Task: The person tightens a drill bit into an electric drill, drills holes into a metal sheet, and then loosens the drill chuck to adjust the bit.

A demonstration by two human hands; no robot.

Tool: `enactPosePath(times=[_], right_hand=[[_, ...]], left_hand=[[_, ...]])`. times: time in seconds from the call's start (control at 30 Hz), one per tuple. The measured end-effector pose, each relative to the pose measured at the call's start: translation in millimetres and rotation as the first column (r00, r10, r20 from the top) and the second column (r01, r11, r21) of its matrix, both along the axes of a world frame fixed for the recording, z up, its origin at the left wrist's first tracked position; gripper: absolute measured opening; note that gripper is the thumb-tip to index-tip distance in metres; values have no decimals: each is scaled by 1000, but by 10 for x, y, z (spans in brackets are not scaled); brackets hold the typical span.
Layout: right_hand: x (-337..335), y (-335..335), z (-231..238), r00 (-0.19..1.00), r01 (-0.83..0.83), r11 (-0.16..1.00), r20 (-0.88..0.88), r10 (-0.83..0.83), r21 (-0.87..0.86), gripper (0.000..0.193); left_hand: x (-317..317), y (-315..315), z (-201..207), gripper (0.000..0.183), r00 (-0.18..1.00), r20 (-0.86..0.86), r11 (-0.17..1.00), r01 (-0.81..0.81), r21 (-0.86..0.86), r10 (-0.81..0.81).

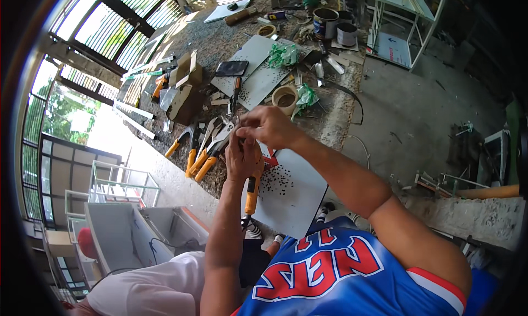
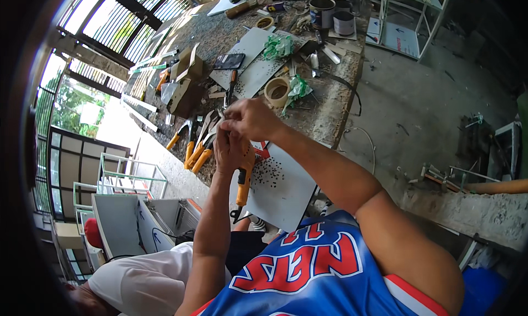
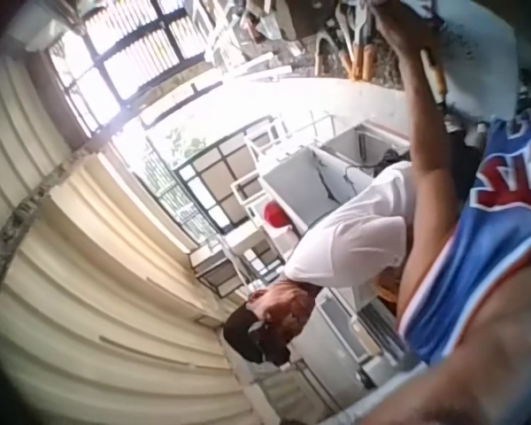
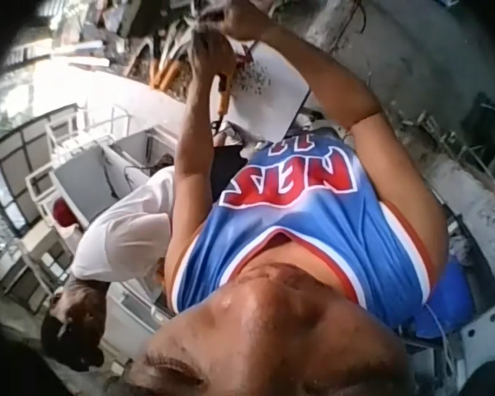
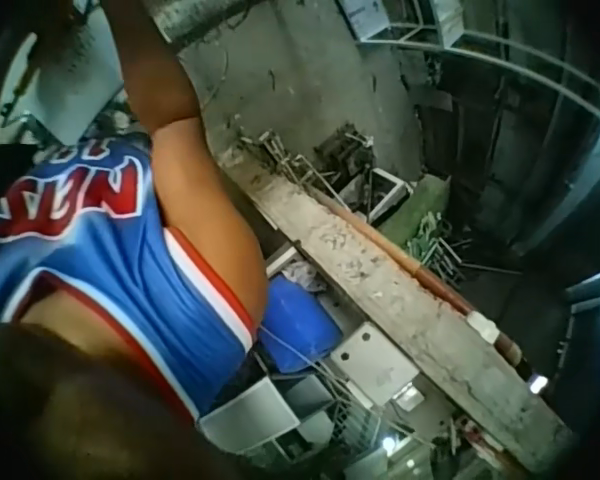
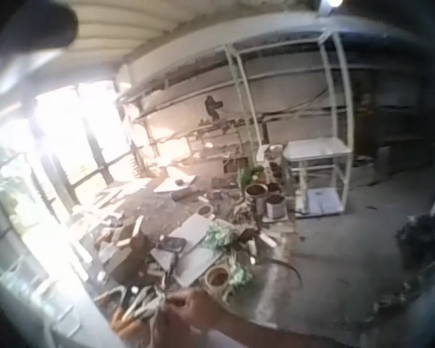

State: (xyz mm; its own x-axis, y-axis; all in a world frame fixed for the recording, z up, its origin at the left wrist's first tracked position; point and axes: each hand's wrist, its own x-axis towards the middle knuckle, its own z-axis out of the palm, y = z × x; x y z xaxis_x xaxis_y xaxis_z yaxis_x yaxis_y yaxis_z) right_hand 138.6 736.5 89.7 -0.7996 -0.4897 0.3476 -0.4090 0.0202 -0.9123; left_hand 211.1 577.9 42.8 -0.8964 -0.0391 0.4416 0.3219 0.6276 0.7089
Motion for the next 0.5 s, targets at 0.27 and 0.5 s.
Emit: enactPosePath(times=[0.27, 0.5], right_hand=[[-542, 182, 563, 945, 215, 952, 292, -146, -219, 27], [-733, 368, -675, 944, 319, 842, -227, -240, 436, 25]], left_hand=[[65, 93, 136, 33, 998, -60, 999, -23, -27, 21], [17, 111, 77, 36, 996, -77, 998, -52, -25, 50]])
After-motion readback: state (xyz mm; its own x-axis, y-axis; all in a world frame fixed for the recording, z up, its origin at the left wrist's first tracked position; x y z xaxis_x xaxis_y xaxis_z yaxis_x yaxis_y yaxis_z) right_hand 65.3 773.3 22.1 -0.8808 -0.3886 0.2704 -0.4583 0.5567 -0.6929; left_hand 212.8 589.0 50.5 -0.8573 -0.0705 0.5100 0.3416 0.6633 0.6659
